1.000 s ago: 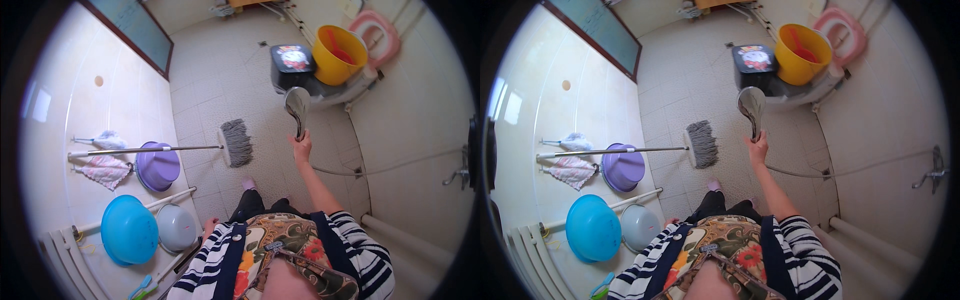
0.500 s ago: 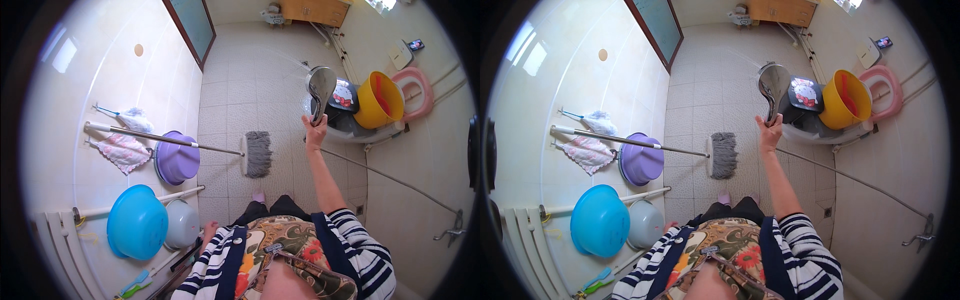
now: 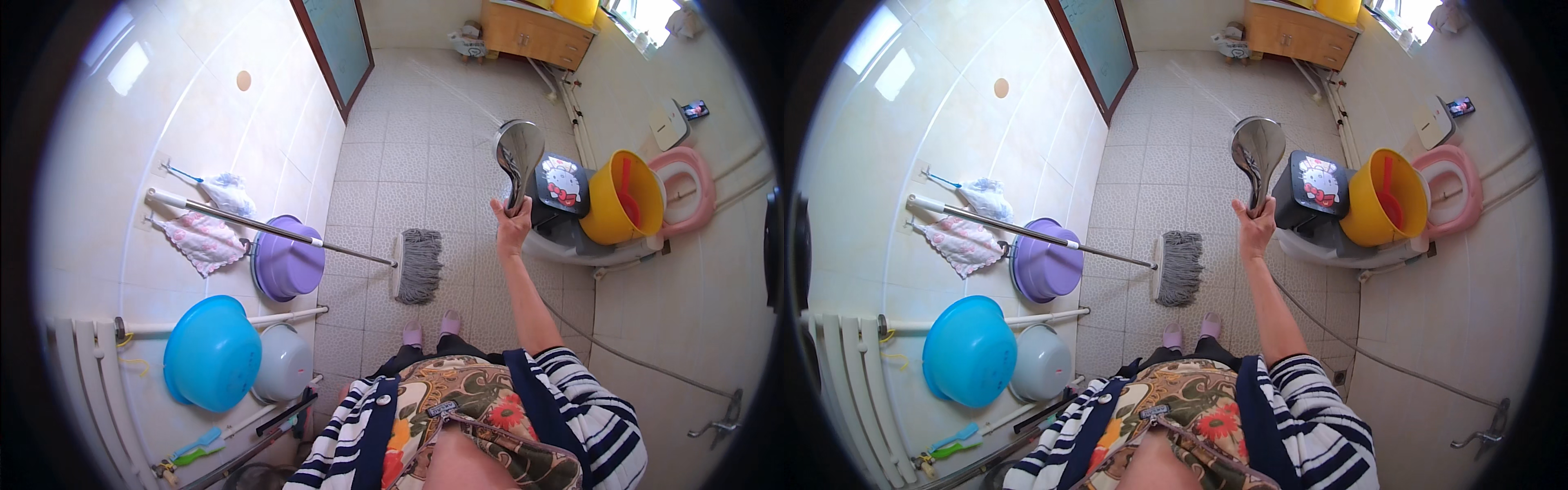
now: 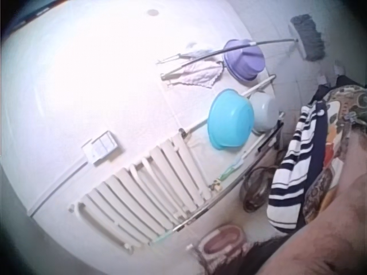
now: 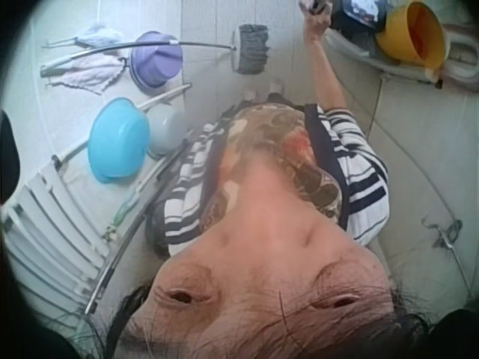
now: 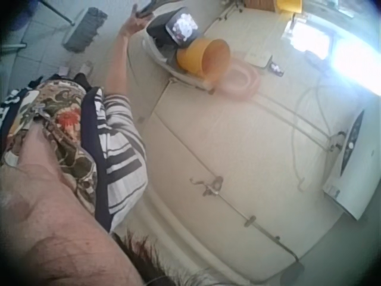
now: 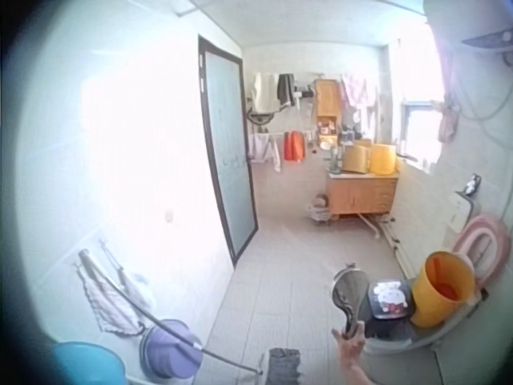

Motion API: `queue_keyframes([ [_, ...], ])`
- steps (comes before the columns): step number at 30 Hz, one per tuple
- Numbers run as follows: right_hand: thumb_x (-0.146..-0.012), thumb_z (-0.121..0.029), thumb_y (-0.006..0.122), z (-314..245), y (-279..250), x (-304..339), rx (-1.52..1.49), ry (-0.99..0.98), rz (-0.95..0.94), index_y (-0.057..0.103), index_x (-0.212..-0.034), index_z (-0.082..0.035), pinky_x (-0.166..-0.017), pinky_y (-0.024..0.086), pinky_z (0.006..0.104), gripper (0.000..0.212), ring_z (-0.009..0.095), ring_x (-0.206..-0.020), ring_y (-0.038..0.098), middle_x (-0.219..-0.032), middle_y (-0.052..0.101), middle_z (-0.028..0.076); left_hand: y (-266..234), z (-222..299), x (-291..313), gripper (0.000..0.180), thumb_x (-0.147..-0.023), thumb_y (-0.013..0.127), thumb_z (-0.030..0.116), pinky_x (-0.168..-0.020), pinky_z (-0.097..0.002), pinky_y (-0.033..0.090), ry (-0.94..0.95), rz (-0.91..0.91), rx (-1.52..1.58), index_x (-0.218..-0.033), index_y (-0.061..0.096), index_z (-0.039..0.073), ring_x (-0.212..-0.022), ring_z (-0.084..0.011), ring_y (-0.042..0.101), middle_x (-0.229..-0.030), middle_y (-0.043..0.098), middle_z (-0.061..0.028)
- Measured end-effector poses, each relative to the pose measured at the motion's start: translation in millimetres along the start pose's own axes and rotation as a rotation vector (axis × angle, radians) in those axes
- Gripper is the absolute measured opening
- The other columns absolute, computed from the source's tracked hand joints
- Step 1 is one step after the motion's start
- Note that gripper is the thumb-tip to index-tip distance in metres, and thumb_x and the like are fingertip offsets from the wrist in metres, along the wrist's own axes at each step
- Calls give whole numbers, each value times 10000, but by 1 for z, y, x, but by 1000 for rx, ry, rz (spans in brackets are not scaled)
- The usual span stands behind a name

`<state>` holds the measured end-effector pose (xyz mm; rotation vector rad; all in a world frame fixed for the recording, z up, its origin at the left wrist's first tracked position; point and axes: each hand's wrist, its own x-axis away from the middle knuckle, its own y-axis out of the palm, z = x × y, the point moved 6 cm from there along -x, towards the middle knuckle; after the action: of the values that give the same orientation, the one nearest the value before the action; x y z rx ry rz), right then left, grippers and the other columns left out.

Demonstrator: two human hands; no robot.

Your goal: The person mops a tiled bathroom floor using a string mop and a squeegee. They wet the mop with a shower head, wring it in a pink basin, and mop the floor. They then use a squeegee to push water toward the drain, repeating the process.

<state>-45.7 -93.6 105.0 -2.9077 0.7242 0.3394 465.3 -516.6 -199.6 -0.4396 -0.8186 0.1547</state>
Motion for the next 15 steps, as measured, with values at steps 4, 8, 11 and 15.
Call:
queue_keyframes([
  [4, -735, -179, 809, -4, -5, 2, -1, -28, -31, 398, -761, -100, -530, 321, 221, 419, 67, -579, 309, -638, 329, -59, 4, 10, 8, 323, -802, 639, 225, -788, -335, 504, 1, 8, 21, -1064, 651, 37, -886, -208, 650, -952, 691, -136],
  [8, -726, -149, 814, -10, -10, 2, 131, -26, -34, 440, -793, -100, -530, 322, 206, 383, 50, -583, 311, -639, 350, -74, 8, 20, 6, 320, -807, 627, 219, -802, -333, 499, -2, 10, 78, -1067, 648, 34, -896, -201, 645, -960, 690, -132],
  [11, -708, -170, 826, -15, -10, 2, 127, -94, -55, 442, -799, -83, -512, 328, 225, 404, 64, -571, 312, -625, 337, -59, 8, 24, 7, 313, -799, 632, 221, -813, -337, 493, -111, 11, 167, -1051, 655, 36, -898, -193, 639, -960, 689, -125],
  [15, -703, -181, 823, -13, 4, 3, 263, -200, -180, 485, -840, -70, -503, 347, 262, 381, 101, -554, 338, -606, 347, -21, 5, 38, 12, 303, -795, 635, 219, -815, -343, 491, -98, 26, 43, -1040, 662, 43, -894, -192, 638, -956, 690, -121],
])
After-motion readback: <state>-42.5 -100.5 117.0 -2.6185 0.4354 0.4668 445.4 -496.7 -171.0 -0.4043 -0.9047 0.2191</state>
